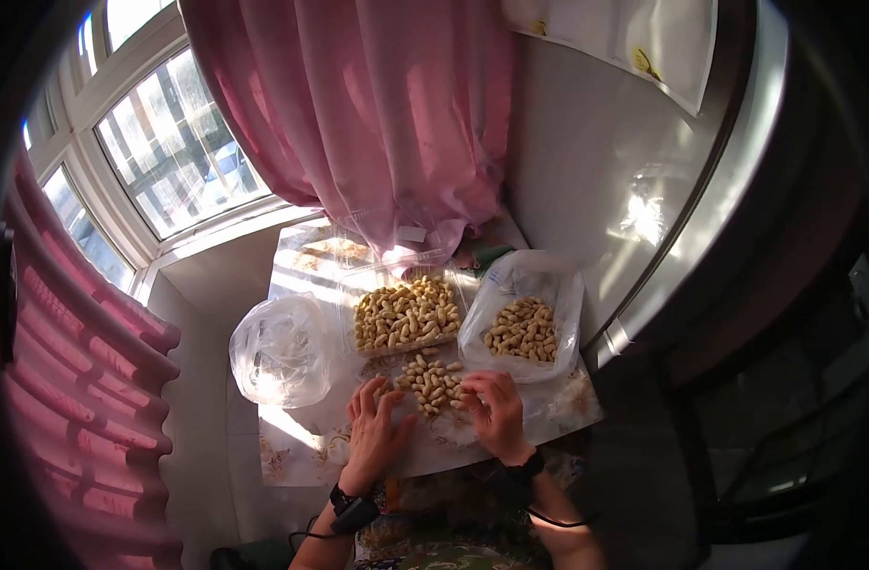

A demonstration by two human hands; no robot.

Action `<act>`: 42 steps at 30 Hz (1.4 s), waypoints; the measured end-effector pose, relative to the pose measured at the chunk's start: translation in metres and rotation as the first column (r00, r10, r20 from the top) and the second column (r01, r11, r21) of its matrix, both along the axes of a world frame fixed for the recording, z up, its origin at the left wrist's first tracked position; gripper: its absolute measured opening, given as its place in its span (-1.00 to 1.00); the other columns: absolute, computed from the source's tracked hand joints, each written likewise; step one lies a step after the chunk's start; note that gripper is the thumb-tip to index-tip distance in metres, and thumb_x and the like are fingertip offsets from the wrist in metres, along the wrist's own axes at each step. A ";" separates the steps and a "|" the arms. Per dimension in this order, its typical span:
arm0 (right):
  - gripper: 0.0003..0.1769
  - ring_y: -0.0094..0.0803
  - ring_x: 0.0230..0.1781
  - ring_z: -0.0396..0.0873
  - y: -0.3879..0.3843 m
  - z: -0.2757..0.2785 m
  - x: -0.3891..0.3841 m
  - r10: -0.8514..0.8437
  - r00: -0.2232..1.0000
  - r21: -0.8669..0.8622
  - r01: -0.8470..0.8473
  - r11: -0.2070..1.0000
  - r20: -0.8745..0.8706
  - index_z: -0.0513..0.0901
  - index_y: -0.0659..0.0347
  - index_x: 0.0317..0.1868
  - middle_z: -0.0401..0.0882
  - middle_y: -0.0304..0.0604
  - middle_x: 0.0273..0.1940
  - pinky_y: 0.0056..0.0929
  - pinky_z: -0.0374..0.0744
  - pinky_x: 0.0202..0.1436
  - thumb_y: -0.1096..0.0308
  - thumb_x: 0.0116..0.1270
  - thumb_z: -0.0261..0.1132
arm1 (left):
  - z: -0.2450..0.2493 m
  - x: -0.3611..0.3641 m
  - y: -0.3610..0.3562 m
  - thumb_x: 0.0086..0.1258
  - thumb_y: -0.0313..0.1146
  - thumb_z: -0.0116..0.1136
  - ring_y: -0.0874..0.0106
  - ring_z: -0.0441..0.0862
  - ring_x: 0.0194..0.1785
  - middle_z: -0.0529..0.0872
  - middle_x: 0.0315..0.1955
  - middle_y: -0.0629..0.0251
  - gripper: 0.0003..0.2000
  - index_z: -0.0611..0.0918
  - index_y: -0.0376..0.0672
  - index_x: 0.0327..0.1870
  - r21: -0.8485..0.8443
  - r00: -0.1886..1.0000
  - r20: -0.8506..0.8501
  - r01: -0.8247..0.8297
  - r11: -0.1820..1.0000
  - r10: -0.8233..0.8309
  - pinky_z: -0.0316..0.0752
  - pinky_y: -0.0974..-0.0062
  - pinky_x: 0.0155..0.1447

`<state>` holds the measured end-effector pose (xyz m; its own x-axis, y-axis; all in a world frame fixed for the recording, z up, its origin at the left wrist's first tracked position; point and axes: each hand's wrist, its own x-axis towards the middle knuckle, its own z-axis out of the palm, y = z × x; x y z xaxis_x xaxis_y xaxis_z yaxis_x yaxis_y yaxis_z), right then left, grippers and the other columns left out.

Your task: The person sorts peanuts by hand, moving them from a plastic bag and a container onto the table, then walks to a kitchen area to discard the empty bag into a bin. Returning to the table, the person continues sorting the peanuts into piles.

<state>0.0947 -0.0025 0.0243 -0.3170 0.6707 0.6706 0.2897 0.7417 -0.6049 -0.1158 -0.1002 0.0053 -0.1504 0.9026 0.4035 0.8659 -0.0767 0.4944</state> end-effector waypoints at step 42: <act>-0.76 -0.05 0.04 0.68 -0.003 -0.030 0.010 0.052 0.986 -0.184 -0.022 0.983 0.156 0.75 0.22 -0.02 0.71 -0.08 -0.02 -0.18 0.65 0.13 0.57 0.30 0.36 | -0.019 -0.010 0.002 0.31 -0.36 0.40 0.14 0.47 0.37 0.62 0.10 0.25 -0.67 0.70 -0.07 0.10 0.113 0.992 0.067 0.095 0.989 -0.103 0.34 0.12 0.36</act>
<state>0.1045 -0.0059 -0.0055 -0.4371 0.7620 0.4778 0.3677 0.6362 -0.6783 -0.1260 -0.0984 -0.0140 -0.0951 0.8653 0.4922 0.8134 -0.2175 0.5395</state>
